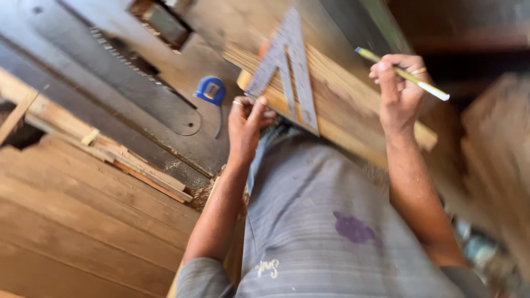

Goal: The person uses a speed square and pencil to mark lines on several wooden planks. They repeatedly position the square, draw lines, and rotate the planks to mark multiple pieces in a workshop setting.

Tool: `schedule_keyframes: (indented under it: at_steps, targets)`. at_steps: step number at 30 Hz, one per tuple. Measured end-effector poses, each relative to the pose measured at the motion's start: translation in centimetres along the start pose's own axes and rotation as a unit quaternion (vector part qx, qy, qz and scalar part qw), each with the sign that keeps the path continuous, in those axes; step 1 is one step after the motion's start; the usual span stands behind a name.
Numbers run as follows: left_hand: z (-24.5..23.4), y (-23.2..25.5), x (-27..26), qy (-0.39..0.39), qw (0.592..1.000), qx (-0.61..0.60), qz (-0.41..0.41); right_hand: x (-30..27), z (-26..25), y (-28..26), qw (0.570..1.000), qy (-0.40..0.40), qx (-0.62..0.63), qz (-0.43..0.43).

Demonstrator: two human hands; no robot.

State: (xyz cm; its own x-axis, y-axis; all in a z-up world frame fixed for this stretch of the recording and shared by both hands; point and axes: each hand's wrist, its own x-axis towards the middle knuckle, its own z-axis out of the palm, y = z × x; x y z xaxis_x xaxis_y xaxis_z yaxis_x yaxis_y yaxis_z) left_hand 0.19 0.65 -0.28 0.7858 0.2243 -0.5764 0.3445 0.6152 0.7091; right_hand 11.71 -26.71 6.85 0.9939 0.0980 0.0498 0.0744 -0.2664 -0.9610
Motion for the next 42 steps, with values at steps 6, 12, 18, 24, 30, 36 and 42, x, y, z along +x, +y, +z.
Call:
schedule_keyframes:
  at_steps: [6, 12, 18, 24, 30, 36, 42]
  targets:
    - [1.3, 3.3, -2.4, 0.073, 0.915, 0.329, 0.222, -10.0, -9.6, 3.2, 0.968, 0.247, -0.041, 0.034]
    - [5.7, 11.9, -1.5, -0.131, 0.762, 0.433, 0.463, -16.6, -15.2, 5.8, 0.906, 0.412, -0.052, 0.078]
    - [14.9, 9.9, 1.7, -0.279, 0.662, 0.467, 0.515, -18.5, -12.7, 4.6, 0.926, 0.334, -0.161, 0.075]
    - [21.1, 2.3, 5.8, -0.386, 0.556, 0.540, 0.501, -18.6, -11.4, 2.2, 0.955, 0.066, -0.289, 0.016]
    - [22.8, -2.9, 7.8, -0.428, 0.492, 0.599, 0.465, -19.7, -10.7, 4.0, 0.902, 0.047, -0.429, 0.000]
    - [21.8, -4.4, 7.4, -0.432, 0.494, 0.615, 0.437, -20.8, -10.3, 6.0, 0.899, 0.058, -0.434, -0.007]
    - [20.4, -3.8, 7.0, -0.371, 0.492, 0.673, 0.409, -20.5, -10.1, 6.0, 0.899, 0.060, -0.434, -0.013]
